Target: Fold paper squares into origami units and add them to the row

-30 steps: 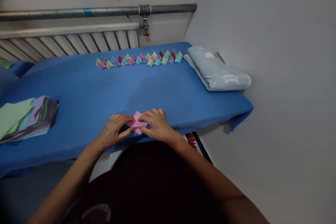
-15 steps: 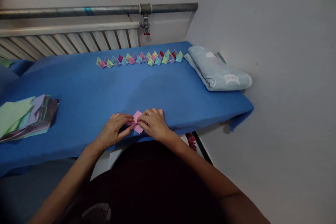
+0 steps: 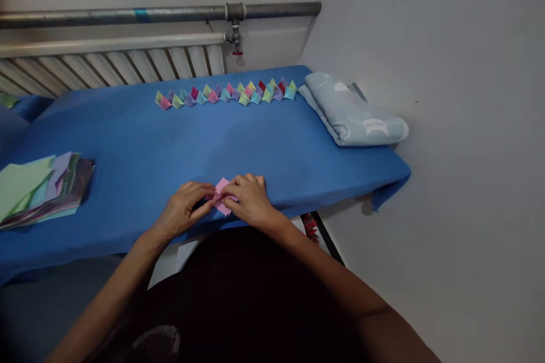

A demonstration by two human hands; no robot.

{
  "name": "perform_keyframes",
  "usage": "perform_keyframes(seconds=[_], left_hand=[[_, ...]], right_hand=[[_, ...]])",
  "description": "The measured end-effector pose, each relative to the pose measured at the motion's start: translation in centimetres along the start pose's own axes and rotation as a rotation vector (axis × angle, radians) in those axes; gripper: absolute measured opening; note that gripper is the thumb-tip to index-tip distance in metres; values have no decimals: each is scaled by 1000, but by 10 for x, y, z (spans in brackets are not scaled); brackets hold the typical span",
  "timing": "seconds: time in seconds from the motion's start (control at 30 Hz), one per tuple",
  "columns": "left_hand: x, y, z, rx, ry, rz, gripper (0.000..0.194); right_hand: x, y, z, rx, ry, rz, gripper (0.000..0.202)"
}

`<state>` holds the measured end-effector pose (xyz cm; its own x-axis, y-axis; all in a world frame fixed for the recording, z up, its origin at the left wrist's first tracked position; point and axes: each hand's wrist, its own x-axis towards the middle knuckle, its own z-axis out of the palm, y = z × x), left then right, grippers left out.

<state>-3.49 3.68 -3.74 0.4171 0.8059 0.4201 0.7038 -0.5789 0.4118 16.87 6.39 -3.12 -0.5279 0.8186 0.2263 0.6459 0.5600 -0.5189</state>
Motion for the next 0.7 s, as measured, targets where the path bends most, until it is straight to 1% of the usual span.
perform_keyframes(seconds=[0.17, 0.33, 0.47, 0.7], left_hand=[[-1, -2, 0, 17, 10, 25, 21], [-2, -4, 0, -14, -17, 30, 20], [-4, -6, 1, 6, 14, 17, 13], [-5, -7, 2, 25, 32, 1, 11]], right_hand=[[2, -2, 3, -44, -5, 34, 14], [1, -1, 3, -19, 12, 21, 15], [0, 0, 4, -13, 21, 19, 15], [1, -1, 5, -14, 41, 42, 15]])
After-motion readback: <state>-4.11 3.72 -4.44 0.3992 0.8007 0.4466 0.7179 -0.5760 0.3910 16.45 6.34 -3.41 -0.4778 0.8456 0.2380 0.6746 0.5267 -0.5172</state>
